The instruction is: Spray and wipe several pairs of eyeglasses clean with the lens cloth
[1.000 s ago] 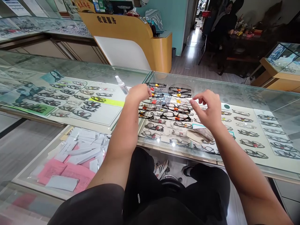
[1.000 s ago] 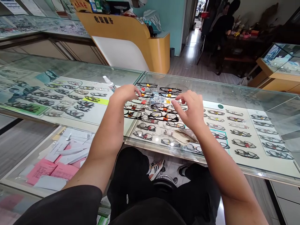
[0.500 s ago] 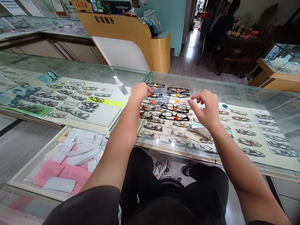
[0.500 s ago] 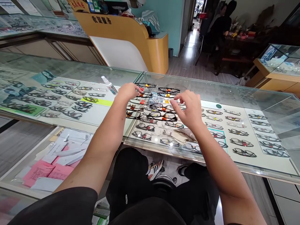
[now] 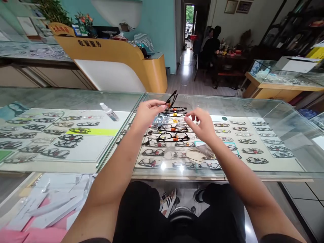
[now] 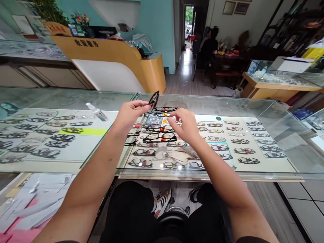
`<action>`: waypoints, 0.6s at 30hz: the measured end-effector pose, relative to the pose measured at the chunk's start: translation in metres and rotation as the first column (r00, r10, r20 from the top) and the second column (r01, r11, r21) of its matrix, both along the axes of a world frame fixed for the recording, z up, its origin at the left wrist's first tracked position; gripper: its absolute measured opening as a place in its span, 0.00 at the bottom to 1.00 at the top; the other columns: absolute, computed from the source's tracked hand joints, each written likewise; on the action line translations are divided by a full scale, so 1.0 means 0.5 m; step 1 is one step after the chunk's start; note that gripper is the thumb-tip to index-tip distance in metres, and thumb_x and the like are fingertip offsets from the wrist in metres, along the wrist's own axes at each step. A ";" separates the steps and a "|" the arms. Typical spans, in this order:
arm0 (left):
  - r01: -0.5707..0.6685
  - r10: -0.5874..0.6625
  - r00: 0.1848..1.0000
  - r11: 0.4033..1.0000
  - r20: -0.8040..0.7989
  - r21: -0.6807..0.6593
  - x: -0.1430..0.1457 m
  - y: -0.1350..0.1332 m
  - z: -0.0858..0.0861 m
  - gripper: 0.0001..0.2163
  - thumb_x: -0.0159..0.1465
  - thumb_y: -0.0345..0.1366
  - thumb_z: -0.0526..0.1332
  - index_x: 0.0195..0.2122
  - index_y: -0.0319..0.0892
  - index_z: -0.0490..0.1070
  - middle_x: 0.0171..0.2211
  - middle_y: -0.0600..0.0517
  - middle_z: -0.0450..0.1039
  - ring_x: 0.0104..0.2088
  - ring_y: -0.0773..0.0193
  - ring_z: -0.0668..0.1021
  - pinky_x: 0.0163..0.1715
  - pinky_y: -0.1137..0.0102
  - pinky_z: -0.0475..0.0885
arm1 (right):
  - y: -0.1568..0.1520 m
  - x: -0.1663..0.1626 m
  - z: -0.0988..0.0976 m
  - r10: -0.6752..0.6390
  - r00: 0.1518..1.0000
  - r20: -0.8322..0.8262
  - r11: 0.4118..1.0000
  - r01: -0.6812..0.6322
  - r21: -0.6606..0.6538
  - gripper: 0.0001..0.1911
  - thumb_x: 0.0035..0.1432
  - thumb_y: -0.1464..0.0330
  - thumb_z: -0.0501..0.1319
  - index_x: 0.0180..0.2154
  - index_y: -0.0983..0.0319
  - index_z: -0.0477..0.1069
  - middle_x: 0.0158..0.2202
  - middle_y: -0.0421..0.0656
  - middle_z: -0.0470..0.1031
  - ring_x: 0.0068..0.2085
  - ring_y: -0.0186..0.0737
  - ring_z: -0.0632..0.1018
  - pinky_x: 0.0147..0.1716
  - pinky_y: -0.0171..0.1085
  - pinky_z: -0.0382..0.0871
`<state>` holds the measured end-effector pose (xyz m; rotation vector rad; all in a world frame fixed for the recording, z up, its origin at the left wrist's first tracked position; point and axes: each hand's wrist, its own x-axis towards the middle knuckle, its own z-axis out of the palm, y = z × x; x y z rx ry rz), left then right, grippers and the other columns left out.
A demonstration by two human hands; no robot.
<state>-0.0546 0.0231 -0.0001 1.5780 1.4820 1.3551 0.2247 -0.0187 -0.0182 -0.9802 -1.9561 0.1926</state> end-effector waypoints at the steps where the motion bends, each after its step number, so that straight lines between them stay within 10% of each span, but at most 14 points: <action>1: 0.060 -0.060 0.986 0.998 0.158 0.002 0.031 -0.008 -0.004 0.18 0.51 0.49 0.80 0.38 0.43 0.87 0.24 0.53 0.73 0.26 0.65 0.68 0.29 0.68 0.60 | -0.001 -0.002 0.000 0.021 1.000 -0.015 0.999 -0.022 -0.044 0.12 0.73 0.58 0.63 0.41 0.58 0.79 0.34 0.40 0.76 0.37 0.41 0.75 0.43 0.43 0.60; 8: 0.373 -0.291 0.763 0.928 0.577 -0.025 0.162 -0.053 -0.042 0.20 0.46 0.49 0.85 0.29 0.43 0.80 0.31 0.54 0.75 0.31 0.68 0.72 0.33 0.72 0.66 | -0.001 -0.017 -0.006 0.130 0.980 -0.153 0.979 -0.151 -0.134 0.16 0.71 0.53 0.65 0.39 0.57 0.78 0.32 0.40 0.76 0.35 0.40 0.73 0.39 0.42 0.64; 18: 0.382 -0.409 0.831 0.912 0.376 0.150 0.146 -0.048 -0.055 0.16 0.55 0.48 0.81 0.36 0.45 0.83 0.42 0.50 0.80 0.45 0.59 0.78 0.50 0.65 0.73 | 0.010 -0.013 -0.015 0.168 0.952 -0.257 0.964 -0.213 -0.159 0.16 0.71 0.55 0.65 0.34 0.58 0.76 0.30 0.39 0.75 0.33 0.38 0.71 0.35 0.41 0.63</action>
